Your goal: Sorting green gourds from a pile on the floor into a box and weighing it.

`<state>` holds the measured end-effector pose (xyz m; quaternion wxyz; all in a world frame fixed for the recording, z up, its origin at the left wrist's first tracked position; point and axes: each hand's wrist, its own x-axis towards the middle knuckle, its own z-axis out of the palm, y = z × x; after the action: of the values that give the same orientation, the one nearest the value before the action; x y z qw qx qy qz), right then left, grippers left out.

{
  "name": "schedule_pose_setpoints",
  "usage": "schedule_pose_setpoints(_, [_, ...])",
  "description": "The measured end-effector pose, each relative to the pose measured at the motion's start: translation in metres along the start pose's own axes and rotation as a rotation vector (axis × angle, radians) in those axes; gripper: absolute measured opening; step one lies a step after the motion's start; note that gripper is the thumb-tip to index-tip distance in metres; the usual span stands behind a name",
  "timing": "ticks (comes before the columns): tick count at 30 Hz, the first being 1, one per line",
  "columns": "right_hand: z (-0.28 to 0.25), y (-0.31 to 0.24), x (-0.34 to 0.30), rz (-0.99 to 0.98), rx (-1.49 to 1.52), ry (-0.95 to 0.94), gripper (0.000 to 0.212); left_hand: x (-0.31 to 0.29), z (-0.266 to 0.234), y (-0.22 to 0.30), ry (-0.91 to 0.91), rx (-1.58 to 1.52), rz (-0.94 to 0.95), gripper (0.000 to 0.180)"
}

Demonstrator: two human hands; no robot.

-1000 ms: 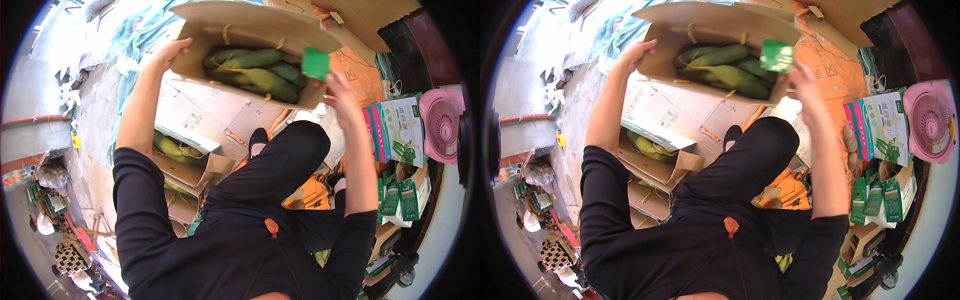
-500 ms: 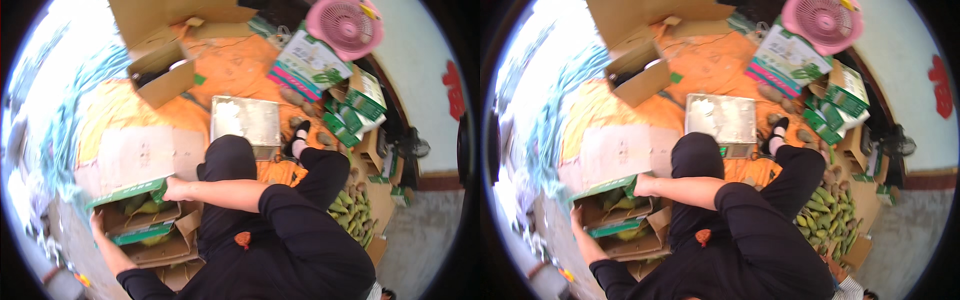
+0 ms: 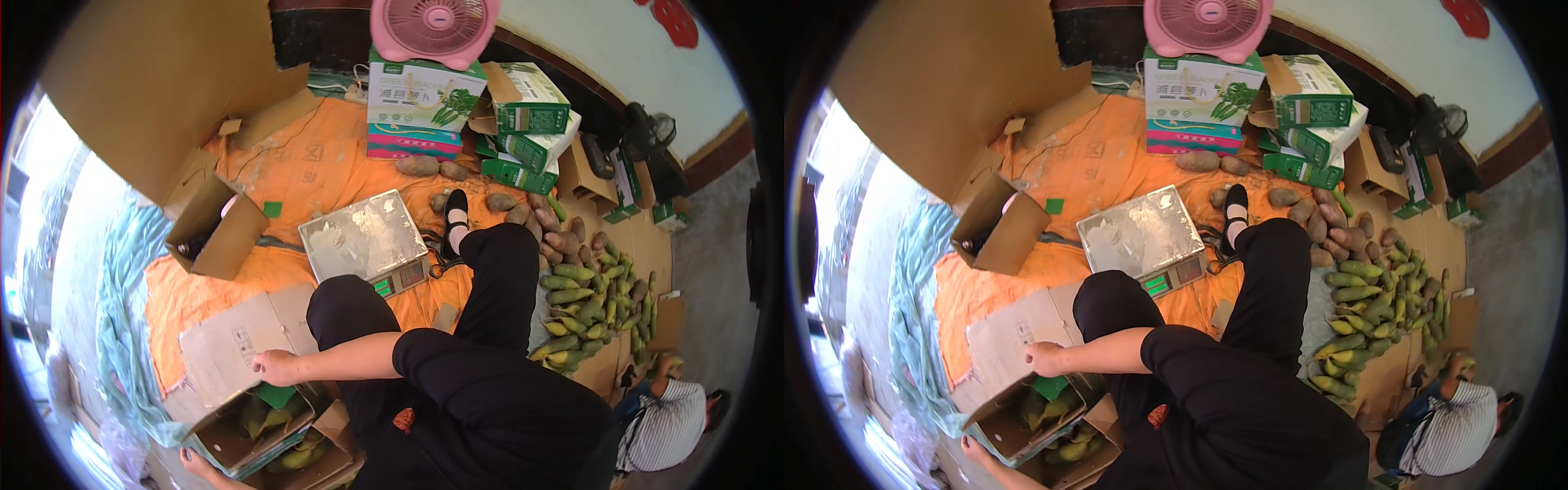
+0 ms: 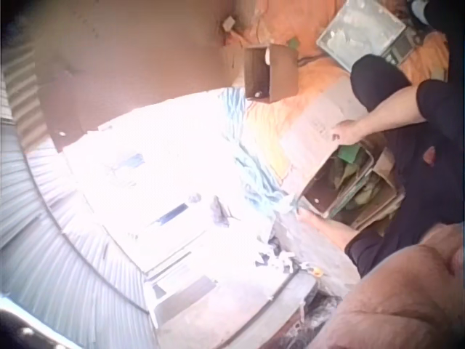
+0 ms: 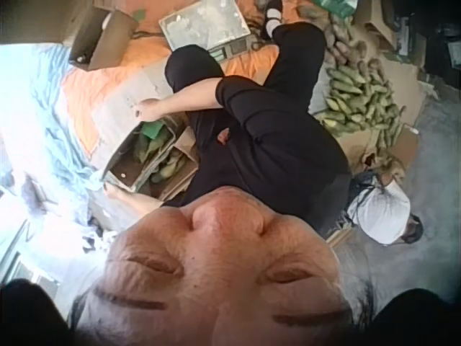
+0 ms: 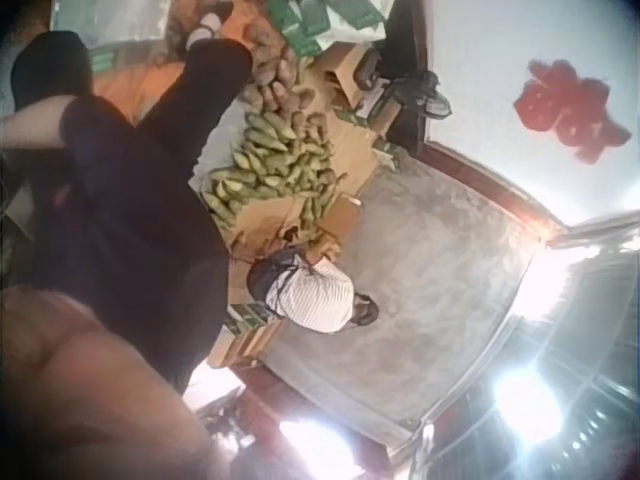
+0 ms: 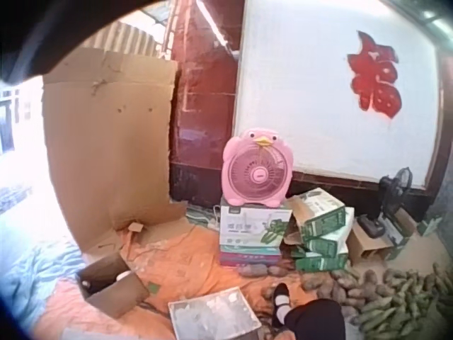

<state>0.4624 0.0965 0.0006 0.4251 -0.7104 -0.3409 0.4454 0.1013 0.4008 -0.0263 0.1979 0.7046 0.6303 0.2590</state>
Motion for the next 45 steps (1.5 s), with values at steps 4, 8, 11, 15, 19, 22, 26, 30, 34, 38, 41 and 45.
schedule_pose_setpoints(4, [-0.030,-0.037,0.002,-0.258,0.110,0.016,0.026,-0.016,-0.006,0.098,0.164,-0.002,0.406,0.032])
schedule_pose_setpoints(8, [-0.096,-0.060,-0.005,-0.494,0.155,0.109,0.021,-0.045,0.029,0.215,0.057,-0.209,0.493,0.031])
schedule_pose_setpoints(11, [-0.171,-0.047,-0.016,-0.540,0.177,0.220,0.019,-0.086,0.061,0.295,-0.163,-0.413,0.519,0.031])
schedule_pose_setpoints(15, [-0.281,0.013,-0.049,-0.377,-0.063,0.450,0.021,-0.162,0.104,0.398,-0.535,-0.825,0.290,0.030])
schedule_pose_setpoints(19, [-0.375,0.095,-0.122,0.070,-0.441,0.629,0.023,-0.246,0.144,0.483,-0.847,-0.961,0.368,0.028])
schedule_pose_setpoints(22, [-0.421,0.143,-0.181,0.470,-0.719,0.692,0.027,-0.304,0.177,0.522,-1.090,-0.932,0.518,0.027])
schedule_pose_setpoints(26, [-0.461,0.182,-0.248,0.753,-0.719,0.757,0.025,-0.358,0.225,0.531,-1.335,-0.615,0.622,0.028])
schedule_pose_setpoints(30, [-0.490,0.215,-0.283,0.836,-0.690,0.836,0.024,-0.365,0.255,0.510,-1.331,-0.185,0.896,0.032])
schedule_pose_setpoints(34, [-0.516,0.240,-0.298,0.944,-0.702,0.921,0.026,-0.352,0.268,0.500,-1.115,-0.042,1.159,0.037])
schedule_pose_setpoints(38, [-0.540,0.248,-0.293,0.956,-0.853,0.951,0.025,-0.352,0.271,0.510,-1.181,-0.019,1.056,0.038])
schedule_pose_setpoints(41, [-0.568,0.245,-0.281,0.993,-1.067,0.824,0.031,-0.355,0.269,0.516,-1.215,-0.003,1.105,0.037])
schedule_pose_setpoints(45, [-0.602,0.240,-0.260,1.063,-1.465,0.730,0.054,-0.356,0.271,0.524,-1.241,0.009,1.078,0.037])
